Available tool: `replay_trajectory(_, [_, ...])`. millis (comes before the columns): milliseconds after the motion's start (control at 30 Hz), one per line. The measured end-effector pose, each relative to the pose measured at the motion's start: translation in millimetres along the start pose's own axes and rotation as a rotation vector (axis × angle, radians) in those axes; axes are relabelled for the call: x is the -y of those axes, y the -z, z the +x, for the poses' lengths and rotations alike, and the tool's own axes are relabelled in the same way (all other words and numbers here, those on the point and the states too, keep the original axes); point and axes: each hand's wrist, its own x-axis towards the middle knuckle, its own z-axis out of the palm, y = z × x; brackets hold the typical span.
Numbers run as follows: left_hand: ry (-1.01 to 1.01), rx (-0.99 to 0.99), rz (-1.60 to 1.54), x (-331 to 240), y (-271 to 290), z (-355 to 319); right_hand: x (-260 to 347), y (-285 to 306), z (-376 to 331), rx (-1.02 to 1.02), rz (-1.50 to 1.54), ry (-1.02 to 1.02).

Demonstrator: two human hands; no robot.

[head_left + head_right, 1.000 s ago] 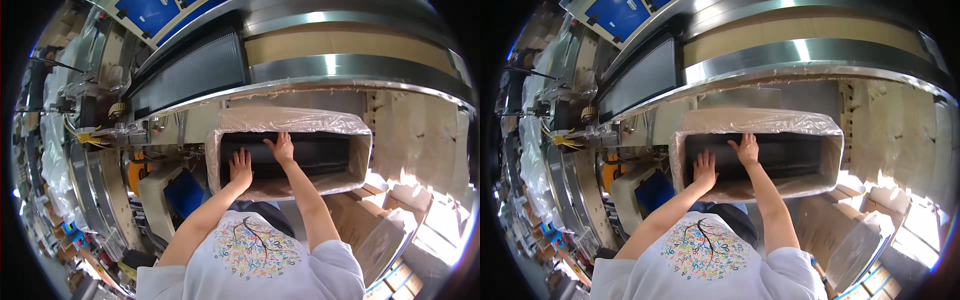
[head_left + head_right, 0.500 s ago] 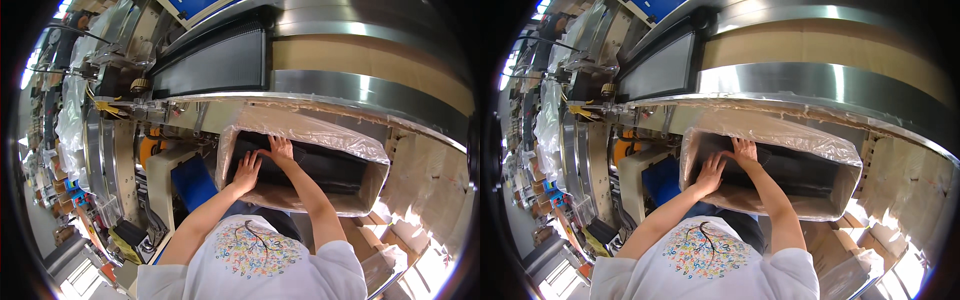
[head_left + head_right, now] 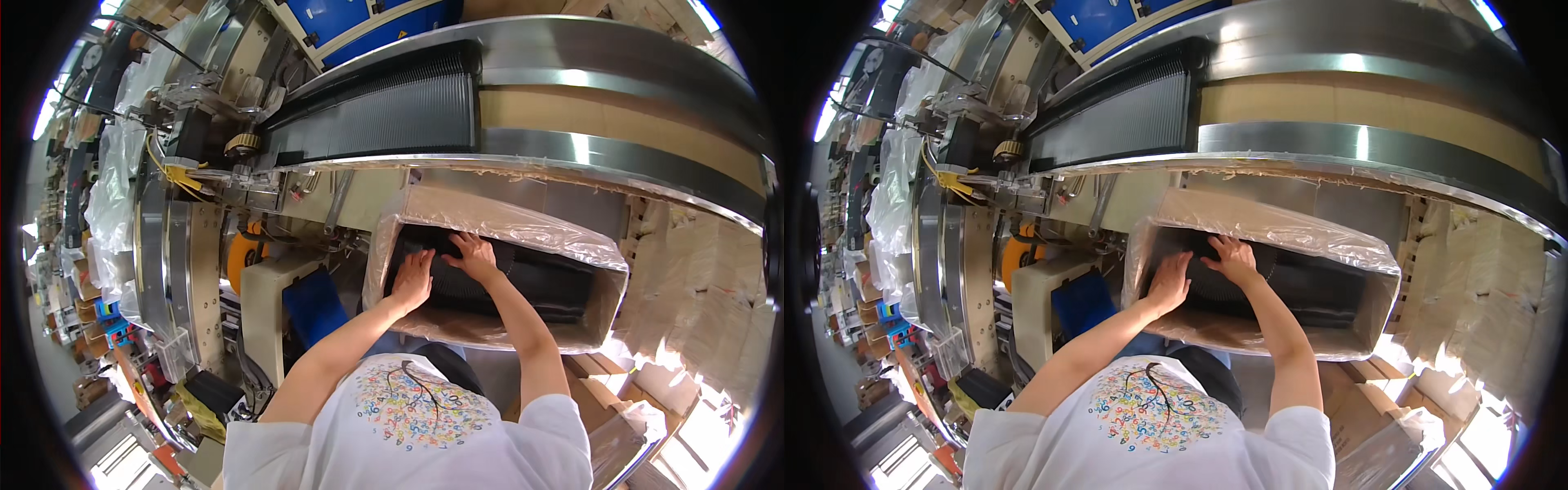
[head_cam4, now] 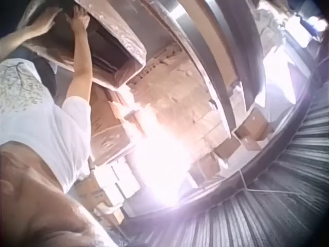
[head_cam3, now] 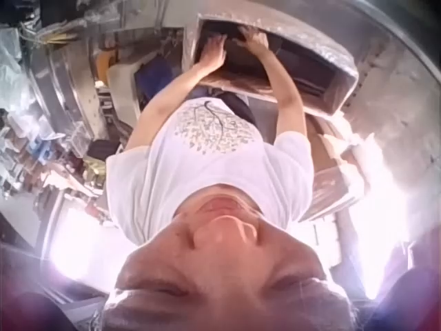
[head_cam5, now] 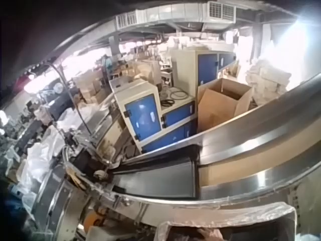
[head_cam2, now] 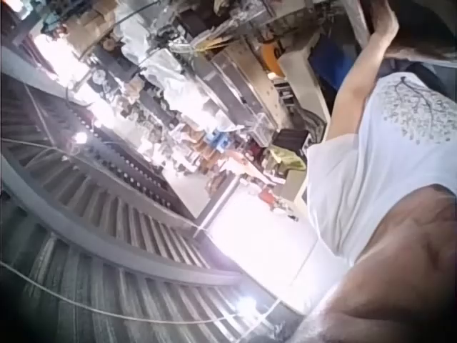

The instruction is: Sorting small packaged items and placing them into larger bags and boxes on a production floor.

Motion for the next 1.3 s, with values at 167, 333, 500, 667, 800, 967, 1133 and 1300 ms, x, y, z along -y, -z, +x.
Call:
replay_trajectory(167, [-0.092, 0.566, -0.547, -1.3, 27.7, 31.7, 38.7, 74.0, -26.9, -0.129, -0.001, 0.043])
replay_trajectory(333, [-0.074, 0.742, -1.192, -90.3, 155.0, 23.3, 123.3, 238.0, -30.1, -0.385, -0.179, 0.131])
replay_trajectory(500, [-0.196, 0.564, -1.638, -163.0, 305.9, 55.9, 193.2, 384.2, 40.1, -0.601, -0.449, -0.023])
replay_trajectory(667, [-0.016, 0.608, -1.978, -163.3, 319.0, 162.9, 152.0, 412.5, 114.6, -0.439, -0.643, -0.472])
replay_trajectory(800, [0.019, 0.568, -2.044, -161.3, 316.7, 151.8, 141.0, 419.4, 115.1, -0.291, -0.658, -0.638])
replay_trajectory(967, [-0.208, 0.607, -2.062, -171.6, 312.8, 139.0, 167.5, 405.2, 127.9, -0.267, -0.510, -0.801])
replay_trajectory(1133, [-0.199, 0.584, -2.041, -170.5, 312.4, 152.6, 177.8, 396.4, 147.4, -0.176, -0.496, -0.914])
replay_trajectory(1300, [-0.270, 0.627, -1.889, -148.1, 327.0, 152.3, 167.8, 401.4, 150.6, -0.091, -0.541, -1.036])
